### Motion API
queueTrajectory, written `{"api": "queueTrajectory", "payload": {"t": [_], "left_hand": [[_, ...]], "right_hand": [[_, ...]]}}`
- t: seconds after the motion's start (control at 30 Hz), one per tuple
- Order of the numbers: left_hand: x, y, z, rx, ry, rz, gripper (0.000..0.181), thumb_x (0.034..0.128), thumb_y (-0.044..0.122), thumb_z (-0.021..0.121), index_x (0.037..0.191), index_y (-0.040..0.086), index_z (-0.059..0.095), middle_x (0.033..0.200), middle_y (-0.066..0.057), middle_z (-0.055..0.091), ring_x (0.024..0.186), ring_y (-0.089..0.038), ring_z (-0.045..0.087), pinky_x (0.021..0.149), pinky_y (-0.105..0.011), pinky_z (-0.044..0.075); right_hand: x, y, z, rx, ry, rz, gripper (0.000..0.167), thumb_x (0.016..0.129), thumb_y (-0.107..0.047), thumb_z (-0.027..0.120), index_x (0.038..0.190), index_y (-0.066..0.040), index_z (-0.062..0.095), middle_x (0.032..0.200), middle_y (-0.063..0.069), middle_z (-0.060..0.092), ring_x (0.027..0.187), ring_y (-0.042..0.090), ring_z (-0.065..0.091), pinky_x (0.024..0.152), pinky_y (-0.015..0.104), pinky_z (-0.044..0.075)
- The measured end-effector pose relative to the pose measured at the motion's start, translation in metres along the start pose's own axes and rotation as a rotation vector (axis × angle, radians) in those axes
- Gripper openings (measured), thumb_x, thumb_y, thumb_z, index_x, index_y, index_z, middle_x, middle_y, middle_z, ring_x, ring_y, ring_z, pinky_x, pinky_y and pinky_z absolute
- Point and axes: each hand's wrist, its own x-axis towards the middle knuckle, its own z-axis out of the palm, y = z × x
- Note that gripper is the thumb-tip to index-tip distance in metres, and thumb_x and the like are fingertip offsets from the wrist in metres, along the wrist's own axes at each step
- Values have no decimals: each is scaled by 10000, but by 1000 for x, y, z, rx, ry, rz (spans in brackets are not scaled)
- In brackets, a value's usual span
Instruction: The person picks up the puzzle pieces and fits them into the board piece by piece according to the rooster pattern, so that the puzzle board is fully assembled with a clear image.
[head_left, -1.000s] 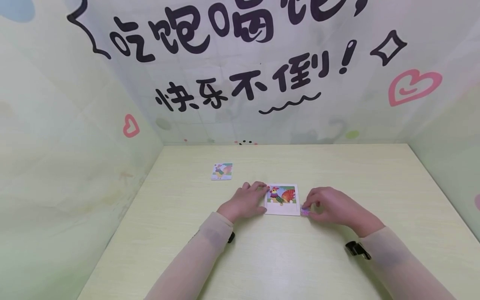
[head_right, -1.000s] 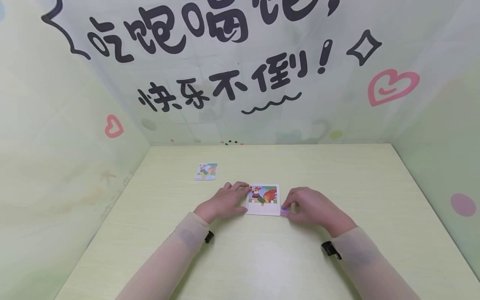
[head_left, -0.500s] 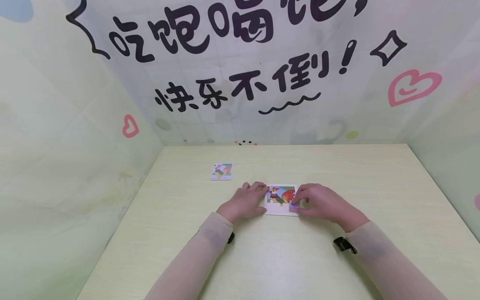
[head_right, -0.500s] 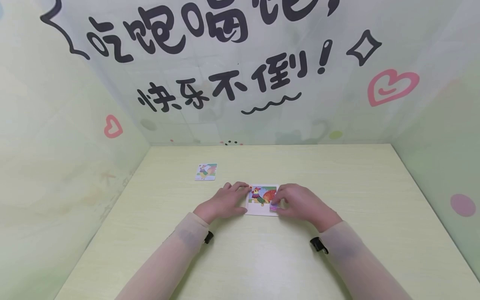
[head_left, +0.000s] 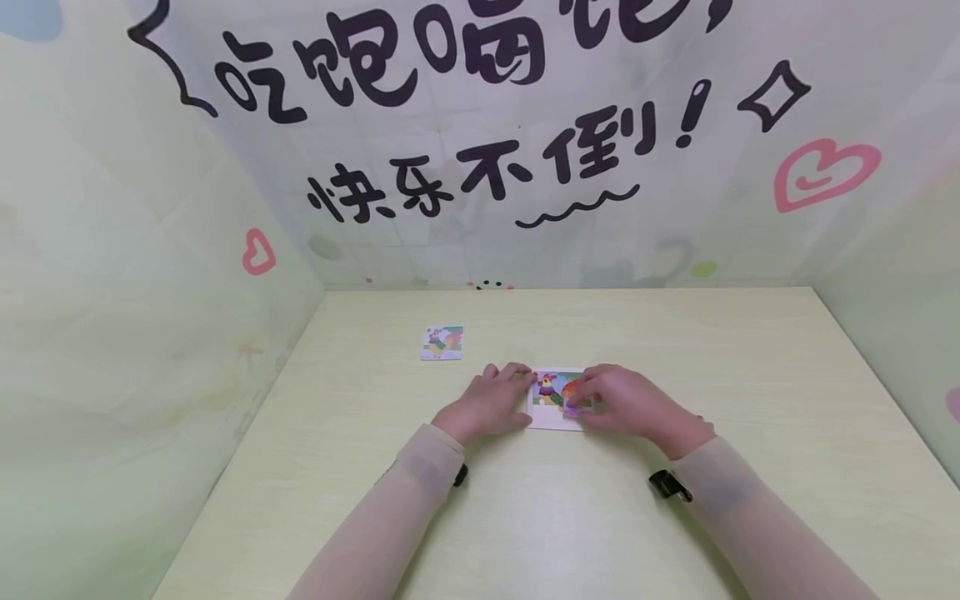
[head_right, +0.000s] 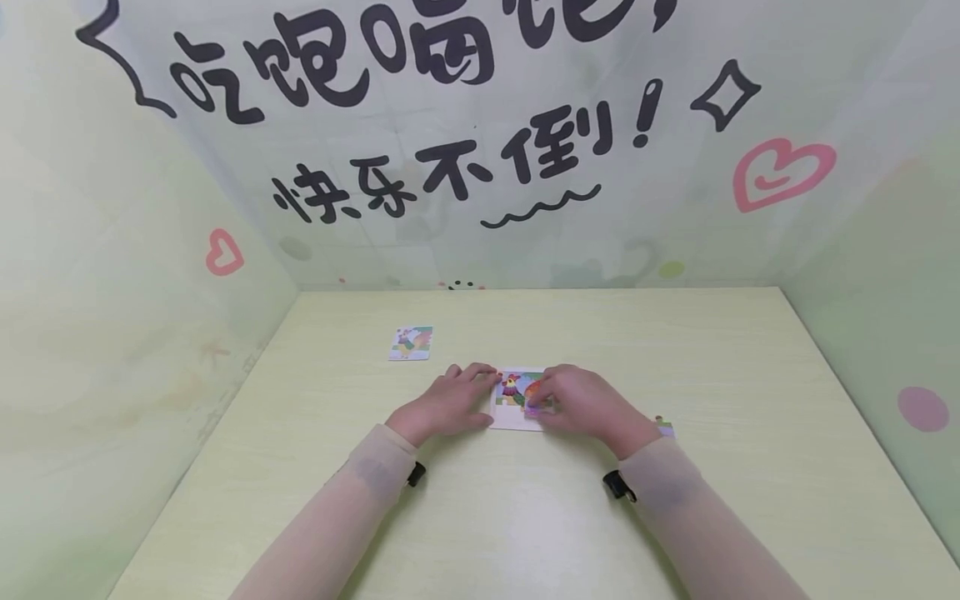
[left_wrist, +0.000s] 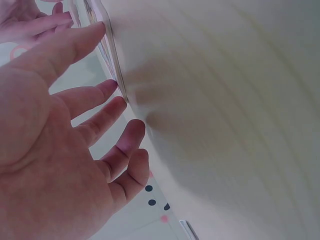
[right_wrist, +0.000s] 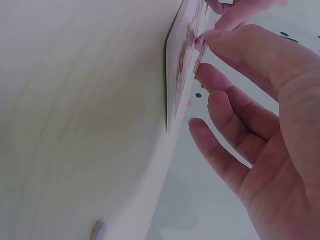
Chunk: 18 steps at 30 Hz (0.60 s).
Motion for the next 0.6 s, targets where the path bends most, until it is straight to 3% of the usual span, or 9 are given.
{"api": "queueTrajectory", "payload": {"t": [0.13,0.6], "left_hand": [[1,1,0,1,-4,0,738,972,452,692,1606,217,396,1654,37,350,1288,-261,437,1046,-432,442],[1,-3,1,13,4,17,743,976,465,683,1610,213,387,1659,36,343,1280,-263,444,1028,-432,453]], "right_hand": [[3,-4,4,-9,0,-9,103,856,-193,832,959,-188,835,1055,-30,750,945,153,660,849,370,577],[21,-18,16,-50,-8,-48,83,846,-196,852,924,-174,831,967,-46,734,922,143,657,867,382,577]]}}
